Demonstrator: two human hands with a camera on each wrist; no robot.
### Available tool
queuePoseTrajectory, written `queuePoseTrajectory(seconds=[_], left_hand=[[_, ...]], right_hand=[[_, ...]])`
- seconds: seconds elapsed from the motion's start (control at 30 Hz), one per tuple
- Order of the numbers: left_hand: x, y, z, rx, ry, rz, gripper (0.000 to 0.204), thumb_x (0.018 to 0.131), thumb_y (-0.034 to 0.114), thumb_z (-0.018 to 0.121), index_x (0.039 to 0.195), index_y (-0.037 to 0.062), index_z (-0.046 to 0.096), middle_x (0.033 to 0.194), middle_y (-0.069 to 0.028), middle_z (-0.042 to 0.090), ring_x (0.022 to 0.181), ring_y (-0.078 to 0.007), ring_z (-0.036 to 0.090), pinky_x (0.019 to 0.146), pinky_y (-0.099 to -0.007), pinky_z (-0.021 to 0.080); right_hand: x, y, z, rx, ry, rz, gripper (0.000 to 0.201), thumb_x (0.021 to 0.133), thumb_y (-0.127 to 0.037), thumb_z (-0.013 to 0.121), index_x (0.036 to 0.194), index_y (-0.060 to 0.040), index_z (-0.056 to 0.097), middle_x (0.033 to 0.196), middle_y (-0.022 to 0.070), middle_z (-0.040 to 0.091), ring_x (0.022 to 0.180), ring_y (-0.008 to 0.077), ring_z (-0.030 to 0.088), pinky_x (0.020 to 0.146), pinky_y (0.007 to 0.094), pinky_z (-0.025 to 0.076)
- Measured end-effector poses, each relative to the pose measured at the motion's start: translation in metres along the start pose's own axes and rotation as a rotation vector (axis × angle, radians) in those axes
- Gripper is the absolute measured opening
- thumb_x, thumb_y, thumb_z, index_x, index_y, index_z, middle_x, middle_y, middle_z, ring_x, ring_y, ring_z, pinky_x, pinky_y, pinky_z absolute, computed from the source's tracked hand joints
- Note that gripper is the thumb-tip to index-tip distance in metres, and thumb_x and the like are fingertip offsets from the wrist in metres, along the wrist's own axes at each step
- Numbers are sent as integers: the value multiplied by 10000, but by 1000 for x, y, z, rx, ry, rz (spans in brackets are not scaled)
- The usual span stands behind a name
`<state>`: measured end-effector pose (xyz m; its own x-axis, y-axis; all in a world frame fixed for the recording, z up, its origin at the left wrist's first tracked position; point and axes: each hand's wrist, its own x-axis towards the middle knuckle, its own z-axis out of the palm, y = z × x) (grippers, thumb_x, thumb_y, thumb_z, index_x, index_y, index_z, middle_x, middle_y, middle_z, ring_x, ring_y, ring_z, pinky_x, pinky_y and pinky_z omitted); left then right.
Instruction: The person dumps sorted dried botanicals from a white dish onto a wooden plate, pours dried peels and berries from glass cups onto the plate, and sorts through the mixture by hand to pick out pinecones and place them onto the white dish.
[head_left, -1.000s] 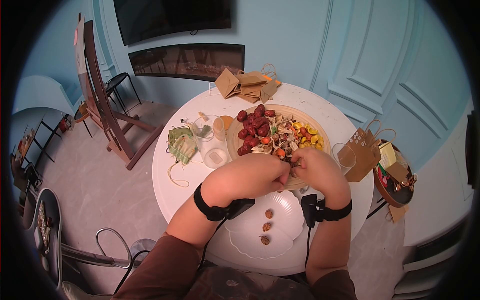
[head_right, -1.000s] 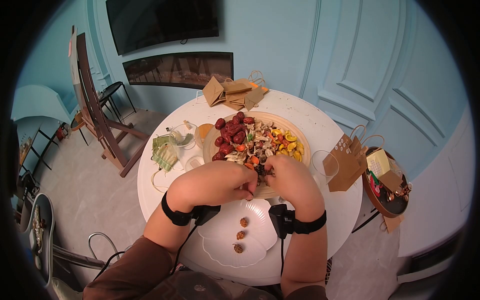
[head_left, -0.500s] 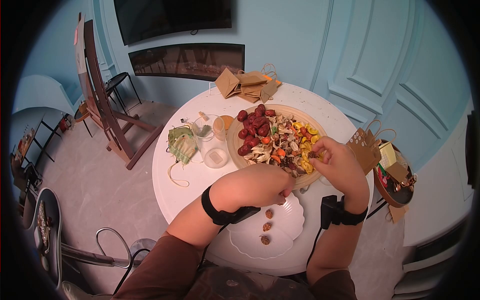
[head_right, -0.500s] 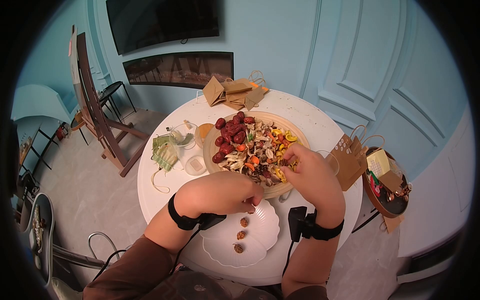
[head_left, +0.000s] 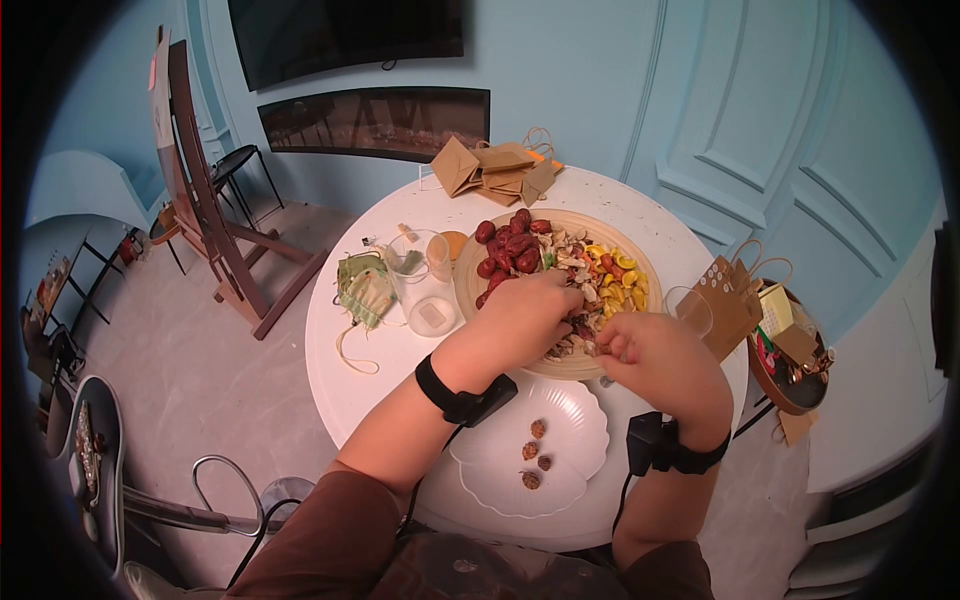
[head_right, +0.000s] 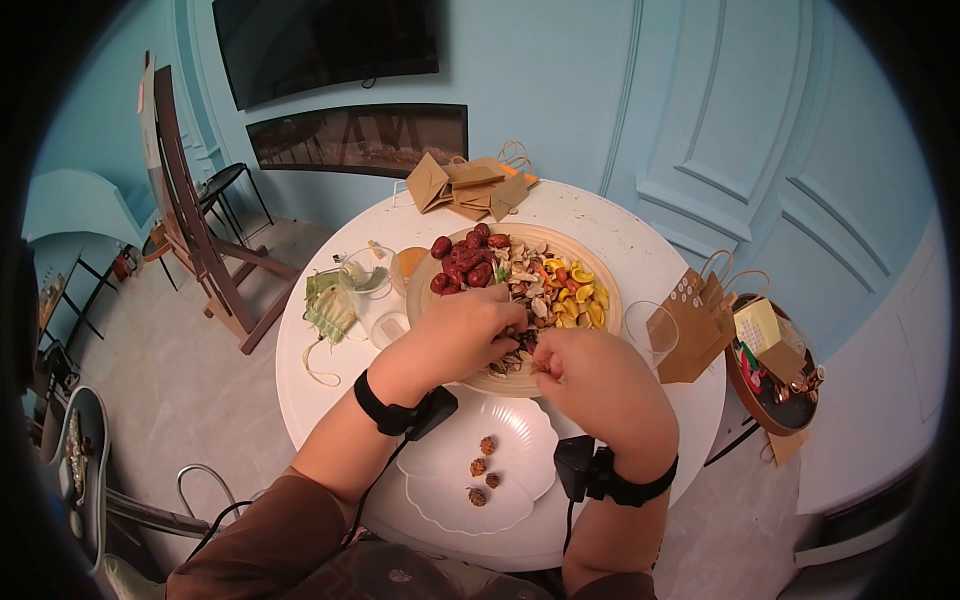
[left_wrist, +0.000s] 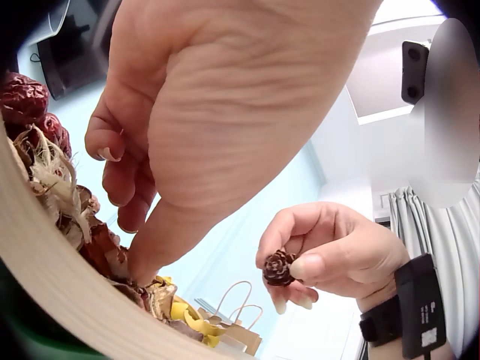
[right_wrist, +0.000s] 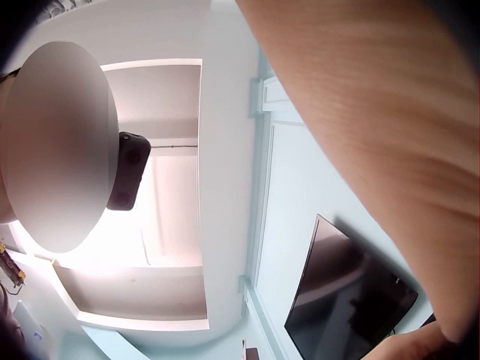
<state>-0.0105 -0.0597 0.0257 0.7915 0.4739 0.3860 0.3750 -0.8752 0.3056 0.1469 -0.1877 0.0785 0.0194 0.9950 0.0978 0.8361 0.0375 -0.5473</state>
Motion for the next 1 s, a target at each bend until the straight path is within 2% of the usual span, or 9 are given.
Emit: queuePoseTrajectory(seconds=[0.07,0.13,0.23,0.3,0.5,0.63,0.77,0.93,1.0], left_hand=[[1,-5,5,-15,4,23,198,773,113,710,966,86,673,923,-98,596,909,-302,631,752,-412,511],[2,-6,7,-30,9,45,200,770,117,712,965,88,676,923,-98,596,907,-301,631,748,-415,511],[2,-7,9,-31,-4,53,185,767,121,713,946,88,677,919,-97,595,897,-299,631,741,-416,511],[3,-9,10,20,10,60,159,768,119,708,921,93,679,904,-91,595,895,-297,631,738,-413,512],[4,-8,9,45,-14,3,113,769,121,705,879,104,682,886,-81,599,869,-293,635,721,-408,516],[4,-10,12,46,-4,18,110,769,128,706,874,101,687,887,-82,600,854,-293,638,711,-405,518],[4,-10,11,37,20,36,110,777,133,699,876,84,697,882,-90,600,850,-297,638,710,-410,518],[5,-9,12,47,37,59,104,796,132,684,879,71,704,864,-95,598,840,-299,638,708,-412,518],[6,-9,12,61,57,74,92,806,130,679,873,72,703,849,-90,596,830,-298,640,705,-407,521]], right_hand=[[1,-5,5,3,-35,5,105,793,-122,685,854,-38,665,737,112,662,706,296,652,647,389,508],[3,-5,15,-90,-78,-178,94,785,-127,669,799,-34,668,730,140,660,724,320,658,663,410,517],[7,-15,29,-208,-206,-174,172,801,-192,695,892,-48,711,782,120,701,751,301,679,676,394,528],[7,-16,45,-244,-152,-252,153,800,-192,687,849,-52,723,766,124,701,731,314,677,675,403,529],[9,-25,66,-322,-247,-385,159,813,-200,678,810,-51,732,734,142,684,728,331,673,682,421,525],[8,-26,58,-319,-291,-367,171,812,-215,692,836,-50,730,746,135,688,744,331,674,687,420,523],[9,-10,37,-207,-177,-277,185,821,-216,697,906,-54,717,789,130,699,767,298,677,700,395,523],[25,18,18,-40,252,-77,79,829,-116,659,841,-39,674,825,134,660,778,323,648,709,409,514],[36,38,20,-79,295,-73,73,826,-106,662,847,-38,674,844,131,657,794,319,646,714,404,514]])
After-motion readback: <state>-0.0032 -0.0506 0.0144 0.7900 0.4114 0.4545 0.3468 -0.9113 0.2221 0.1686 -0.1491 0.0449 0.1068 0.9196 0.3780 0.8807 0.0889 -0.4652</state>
